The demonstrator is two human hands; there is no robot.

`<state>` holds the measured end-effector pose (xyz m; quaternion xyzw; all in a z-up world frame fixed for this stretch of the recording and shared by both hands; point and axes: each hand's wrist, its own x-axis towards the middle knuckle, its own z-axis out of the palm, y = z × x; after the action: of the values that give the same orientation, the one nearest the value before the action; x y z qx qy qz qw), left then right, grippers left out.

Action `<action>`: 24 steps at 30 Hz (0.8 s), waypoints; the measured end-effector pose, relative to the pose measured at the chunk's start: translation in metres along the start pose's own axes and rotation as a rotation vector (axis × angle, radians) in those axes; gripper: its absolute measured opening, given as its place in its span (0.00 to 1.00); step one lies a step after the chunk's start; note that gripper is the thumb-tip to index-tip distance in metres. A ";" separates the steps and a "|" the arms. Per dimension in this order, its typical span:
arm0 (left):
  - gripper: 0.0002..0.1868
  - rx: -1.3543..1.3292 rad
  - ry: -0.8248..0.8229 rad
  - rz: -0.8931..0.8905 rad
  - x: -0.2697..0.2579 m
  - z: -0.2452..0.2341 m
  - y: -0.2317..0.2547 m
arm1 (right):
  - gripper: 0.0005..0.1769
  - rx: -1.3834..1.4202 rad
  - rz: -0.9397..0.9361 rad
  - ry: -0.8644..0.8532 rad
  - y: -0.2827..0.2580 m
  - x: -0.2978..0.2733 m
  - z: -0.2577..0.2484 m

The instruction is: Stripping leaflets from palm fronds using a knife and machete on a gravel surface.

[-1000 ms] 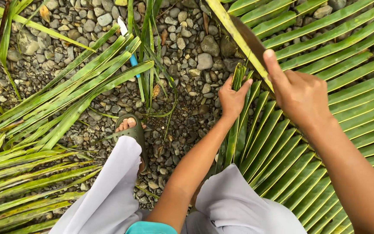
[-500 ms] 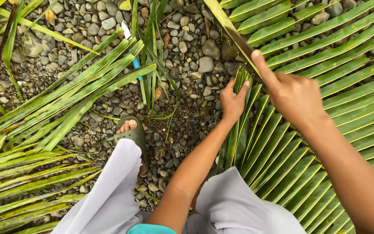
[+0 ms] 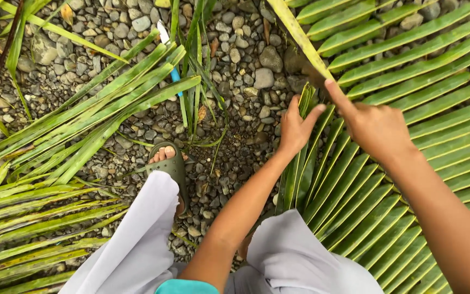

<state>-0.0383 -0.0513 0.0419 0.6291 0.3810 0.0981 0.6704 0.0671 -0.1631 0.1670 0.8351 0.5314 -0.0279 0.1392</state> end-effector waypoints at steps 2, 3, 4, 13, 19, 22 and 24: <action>0.19 0.022 -0.082 0.055 -0.001 -0.003 0.006 | 0.34 0.148 0.051 0.037 0.003 -0.003 0.000; 0.19 0.021 -0.083 0.057 -0.001 0.002 0.001 | 0.34 0.146 0.053 0.038 0.005 -0.002 0.008; 0.12 0.025 -0.047 0.080 -0.001 0.007 -0.005 | 0.38 0.123 0.052 -0.072 0.006 -0.001 0.015; 0.23 0.180 0.068 0.227 -0.005 0.028 -0.010 | 0.59 0.114 -0.030 -0.032 0.014 -0.024 0.051; 0.21 0.157 0.109 0.042 -0.011 0.030 -0.013 | 0.28 0.087 0.055 0.244 0.010 -0.040 0.052; 0.20 0.134 0.143 0.030 -0.015 0.029 -0.014 | 0.28 0.098 0.053 0.291 0.010 -0.041 0.051; 0.18 0.114 0.152 0.035 -0.015 0.030 -0.015 | 0.28 0.093 0.059 0.330 0.011 -0.039 0.042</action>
<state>-0.0348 -0.0861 0.0313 0.6633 0.4248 0.1354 0.6010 0.0644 -0.2124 0.1366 0.8492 0.5204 0.0891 0.0122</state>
